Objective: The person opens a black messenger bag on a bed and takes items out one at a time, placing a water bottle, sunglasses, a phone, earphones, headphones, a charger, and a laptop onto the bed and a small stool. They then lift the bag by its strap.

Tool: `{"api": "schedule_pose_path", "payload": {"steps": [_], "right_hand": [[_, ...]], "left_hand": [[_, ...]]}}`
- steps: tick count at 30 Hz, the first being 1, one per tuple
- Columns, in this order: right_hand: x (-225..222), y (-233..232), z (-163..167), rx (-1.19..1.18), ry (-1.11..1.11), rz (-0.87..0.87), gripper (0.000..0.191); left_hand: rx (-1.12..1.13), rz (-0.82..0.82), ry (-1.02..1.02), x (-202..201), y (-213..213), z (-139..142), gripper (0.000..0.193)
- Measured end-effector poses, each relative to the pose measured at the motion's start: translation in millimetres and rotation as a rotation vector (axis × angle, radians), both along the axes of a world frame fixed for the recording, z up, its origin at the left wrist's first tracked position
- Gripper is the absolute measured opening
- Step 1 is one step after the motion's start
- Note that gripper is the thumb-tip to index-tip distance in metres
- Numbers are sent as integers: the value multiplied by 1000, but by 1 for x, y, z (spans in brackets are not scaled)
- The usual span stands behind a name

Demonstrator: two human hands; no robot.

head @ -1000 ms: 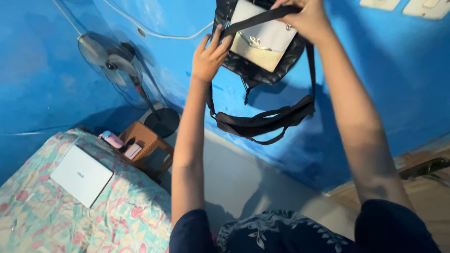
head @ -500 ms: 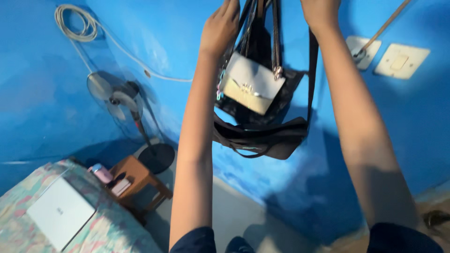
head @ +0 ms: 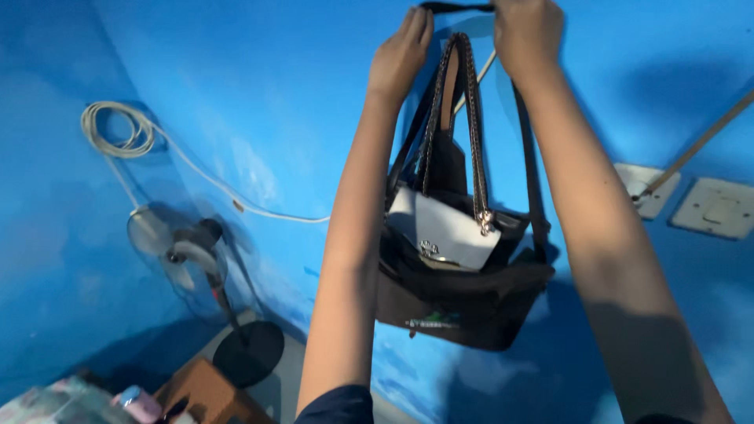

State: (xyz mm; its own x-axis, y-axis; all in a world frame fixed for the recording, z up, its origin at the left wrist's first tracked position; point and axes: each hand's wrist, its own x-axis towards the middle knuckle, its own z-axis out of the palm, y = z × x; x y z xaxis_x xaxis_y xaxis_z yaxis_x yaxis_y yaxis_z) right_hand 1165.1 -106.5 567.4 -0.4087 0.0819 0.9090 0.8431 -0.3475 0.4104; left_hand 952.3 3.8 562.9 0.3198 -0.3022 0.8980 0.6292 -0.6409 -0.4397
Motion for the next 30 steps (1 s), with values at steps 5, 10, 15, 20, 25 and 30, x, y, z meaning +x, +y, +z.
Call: {"api": "schedule_pose_path", "payload": {"steps": [5, 10, 15, 20, 25, 30], "right_hand": [[-7, 3, -22, -85, 55, 82, 24], [-23, -3, -54, -208, 200, 109, 29], [-38, -21, -93, -231, 283, 160, 48], [-58, -58, -147, -352, 370, 138, 60], [-88, -94, -203, -487, 419, 119, 70], [-133, -118, -290, -583, 479, 56, 75]], "left_hand": [[-145, -176, 222, 20, 33, -28, 64], [-228, -370, 218, 28, 49, -73, 59], [-354, -415, 177, 27, 47, -108, 61], [-378, -424, 152, 2, 20, -150, 73], [-506, -219, 124, -40, -40, -211, 69], [-637, -75, 90, -87, -100, -286, 68]]}}
